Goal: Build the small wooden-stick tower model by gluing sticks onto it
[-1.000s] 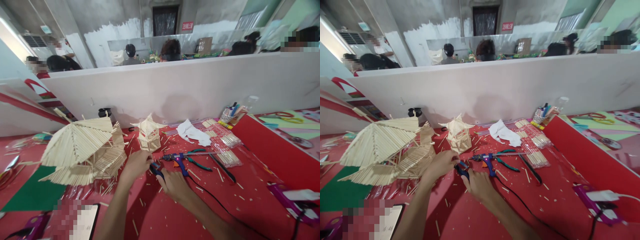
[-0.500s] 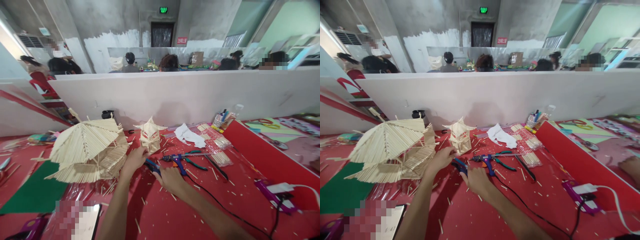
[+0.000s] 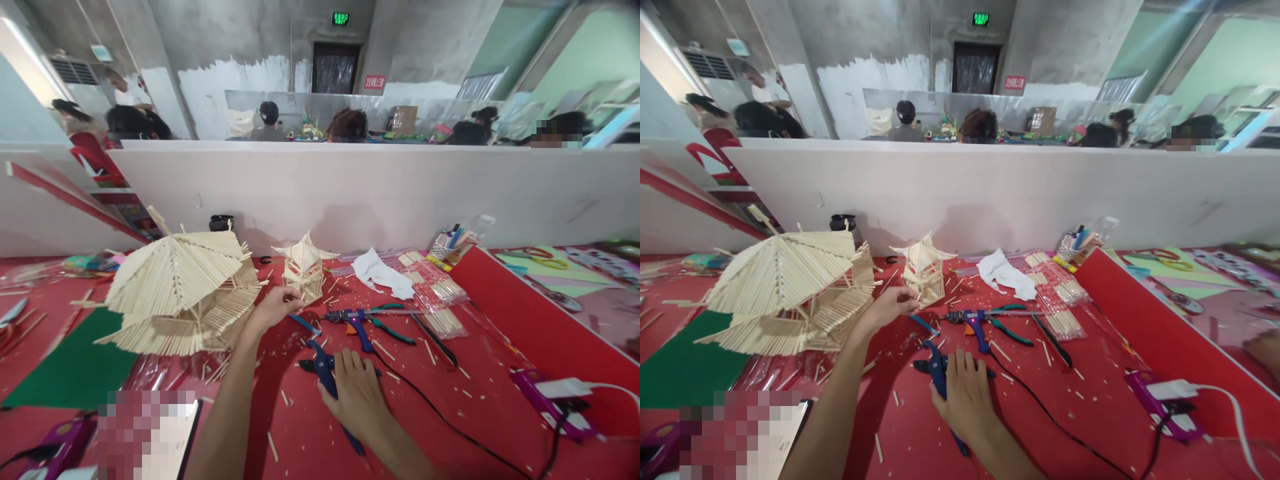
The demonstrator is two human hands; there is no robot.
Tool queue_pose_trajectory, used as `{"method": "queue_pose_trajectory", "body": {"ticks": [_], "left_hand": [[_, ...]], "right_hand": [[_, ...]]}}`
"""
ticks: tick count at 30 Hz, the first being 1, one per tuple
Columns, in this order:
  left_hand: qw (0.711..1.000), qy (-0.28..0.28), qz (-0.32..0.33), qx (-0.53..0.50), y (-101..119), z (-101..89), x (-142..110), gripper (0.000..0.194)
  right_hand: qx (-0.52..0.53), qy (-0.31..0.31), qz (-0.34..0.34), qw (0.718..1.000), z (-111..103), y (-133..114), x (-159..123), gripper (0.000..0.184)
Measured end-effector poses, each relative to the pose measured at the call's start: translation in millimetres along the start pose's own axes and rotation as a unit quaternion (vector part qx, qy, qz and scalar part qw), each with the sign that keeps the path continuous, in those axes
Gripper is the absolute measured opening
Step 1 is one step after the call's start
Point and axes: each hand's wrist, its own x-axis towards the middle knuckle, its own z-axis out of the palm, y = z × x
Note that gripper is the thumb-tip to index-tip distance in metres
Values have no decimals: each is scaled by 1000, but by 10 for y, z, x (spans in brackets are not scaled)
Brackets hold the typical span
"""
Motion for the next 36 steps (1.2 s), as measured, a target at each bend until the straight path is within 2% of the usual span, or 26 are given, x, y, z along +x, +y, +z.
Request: {"method": "queue_pose_trajectory", "body": {"ticks": [4, 7, 8, 10, 13, 15, 18, 20, 23, 27, 30, 33, 34, 36], "left_hand": [[1000, -1, -19, -25, -37, 18, 17, 41], [999, 6, -28, -23, -69, 21, 32, 44], [999, 9, -26, -17, -74, 23, 35, 44], [1000, 18, -14, -2, -75, 28, 38, 44], [999, 27, 11, 13, -60, 36, 35, 43], [999, 31, 19, 22, -54, 36, 36, 42], [999, 38, 15, 29, -71, 25, 47, 42], [999, 38, 14, 26, -96, 11, 59, 42], [999, 28, 12, 33, -122, -8, 72, 40], [998, -7, 7, 56, -98, 0, 65, 36], [997, -14, -8, 76, -47, 25, 51, 34], [995, -16, -10, 102, -2, 46, 42, 36], [994, -18, -11, 108, 7, 50, 41, 37], [993, -19, -16, 113, 14, 52, 43, 38]], "right_hand": [[14, -4, 1, 1000, 23, -33, -20, 42], [51, 9, -15, 999, -65, -32, 36, 53], [74, 13, -23, 997, -119, -22, 85, 52], [139, 21, -44, 989, -245, 13, 244, 37], [272, 43, -68, 959, -412, 101, 618, 25], [363, 25, -67, 929, -465, 159, 910, 23], [442, 2, -72, 894, -450, 201, 1289, 21], [475, -21, -78, 876, -404, 192, 1448, 20], [495, -23, -74, 865, -352, 163, 1535, 21], [462, -30, -104, 880, -448, 262, 1512, 21], [360, -63, -116, 924, -607, 520, 1458, 23], [161, -139, -60, 975, -695, 837, 1365, 36], [101, -169, -23, 980, -696, 924, 1332, 33], [41, -227, 31, 973, -664, 1040, 1280, 32]]}}
